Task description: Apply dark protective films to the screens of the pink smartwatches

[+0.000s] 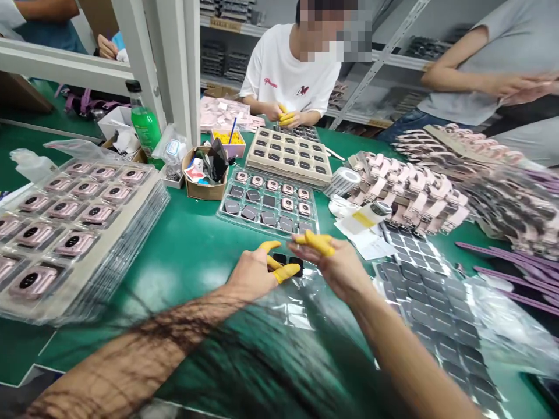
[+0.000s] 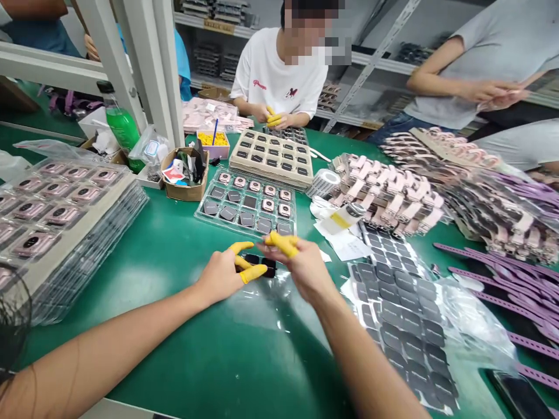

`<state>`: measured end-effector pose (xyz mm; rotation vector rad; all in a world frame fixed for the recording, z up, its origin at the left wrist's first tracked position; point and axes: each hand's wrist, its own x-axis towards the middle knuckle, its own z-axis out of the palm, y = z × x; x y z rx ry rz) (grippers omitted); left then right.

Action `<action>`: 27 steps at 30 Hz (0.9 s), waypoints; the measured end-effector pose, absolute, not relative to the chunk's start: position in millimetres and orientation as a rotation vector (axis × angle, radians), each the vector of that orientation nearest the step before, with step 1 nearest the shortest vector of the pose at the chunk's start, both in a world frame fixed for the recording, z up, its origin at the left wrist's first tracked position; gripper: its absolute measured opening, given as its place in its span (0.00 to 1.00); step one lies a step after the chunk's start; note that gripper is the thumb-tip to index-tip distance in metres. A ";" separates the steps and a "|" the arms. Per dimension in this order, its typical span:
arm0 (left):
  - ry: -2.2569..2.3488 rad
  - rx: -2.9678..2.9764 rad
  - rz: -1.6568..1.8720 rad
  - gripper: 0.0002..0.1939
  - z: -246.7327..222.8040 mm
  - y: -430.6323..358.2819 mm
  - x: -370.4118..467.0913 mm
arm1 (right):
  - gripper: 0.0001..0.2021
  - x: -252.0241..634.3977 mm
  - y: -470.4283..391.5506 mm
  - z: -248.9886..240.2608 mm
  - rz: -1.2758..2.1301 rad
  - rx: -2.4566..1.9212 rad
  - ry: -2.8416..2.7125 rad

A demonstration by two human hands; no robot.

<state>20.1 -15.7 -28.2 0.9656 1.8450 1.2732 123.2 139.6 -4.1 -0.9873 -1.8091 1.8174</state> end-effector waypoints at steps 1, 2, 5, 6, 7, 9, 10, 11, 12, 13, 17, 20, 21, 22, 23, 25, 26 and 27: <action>1.810 0.955 1.267 0.38 -28.1 -15.8 19.9 | 0.22 139.4 129.9 -8.2 1.863 -1.028 -1.724; 1.774 0.955 1.254 0.40 -28.1 -16.1 19.6 | 0.23 151.7 122.3 -11.8 1.934 -1.033 -1.673; 1.712 0.972 1.221 0.43 -29.2 -16.8 18.5 | 0.29 166.3 113.0 -17.6 2.005 -1.050 -1.650; 1.709 0.976 1.213 0.44 -29.4 -16.9 18.0 | 0.29 166.3 113.8 -18.0 1.995 -1.044 -1.660; 1.712 0.980 1.207 0.44 -29.4 -16.8 17.5 | 0.27 165.2 115.4 -18.2 1.975 -1.030 -1.675; 1.725 0.997 1.196 0.43 -28.8 -16.6 16.6 | 0.24 162.7 118.4 -19.0 1.950 -0.980 -1.701; 1.736 1.011 1.190 0.43 -28.4 -16.4 16.3 | 0.23 161.8 118.6 -20.0 1.958 -0.954 -1.713; 1.748 1.028 1.182 0.43 -28.1 -16.3 16.2 | 0.23 161.4 117.6 -21.4 1.971 -0.940 -1.719; 1.759 1.041 1.172 0.43 -27.8 -16.2 16.2 | 0.23 161.3 115.5 -23.0 1.979 -0.942 -1.722; 1.764 1.047 1.167 0.43 -27.8 -16.1 16.5 | 0.23 161.4 112.8 -24.7 1.978 -0.953 -1.729; 1.747 1.033 1.201 0.38 -29.5 -16.8 18.5 | 0.16 162.2 102.4 -30.5 1.856 -0.914 -1.769; 1.737 1.049 1.222 0.37 -30.8 -18.0 19.3 | 0.12 161.5 100.9 -34.5 1.754 -0.817 -1.768; 1.738 1.056 1.228 0.36 -31.0 -18.5 19.3 | 0.12 161.2 101.4 -36.0 1.732 -0.799 -1.775; 1.740 1.063 1.232 0.36 -31.1 -18.8 19.0 | 0.11 161.1 102.0 -37.6 1.714 -0.789 -1.793; 1.747 1.073 1.234 0.35 -31.1 -19.1 18.6 | 0.11 161.1 102.7 -39.1 1.697 -0.785 -1.820; 1.768 1.097 1.228 0.34 -31.3 -19.4 17.7 | 0.10 161.5 103.2 -41.3 1.672 -0.766 -1.884; 1.779 1.111 1.219 0.34 -31.3 -19.4 17.3 | 0.09 161.7 103.1 -41.6 1.672 -0.755 -1.925; 1.785 1.130 1.208 0.33 -31.4 -19.3 17.0 | 0.08 162.1 103.1 -41.0 1.683 -0.746 -1.972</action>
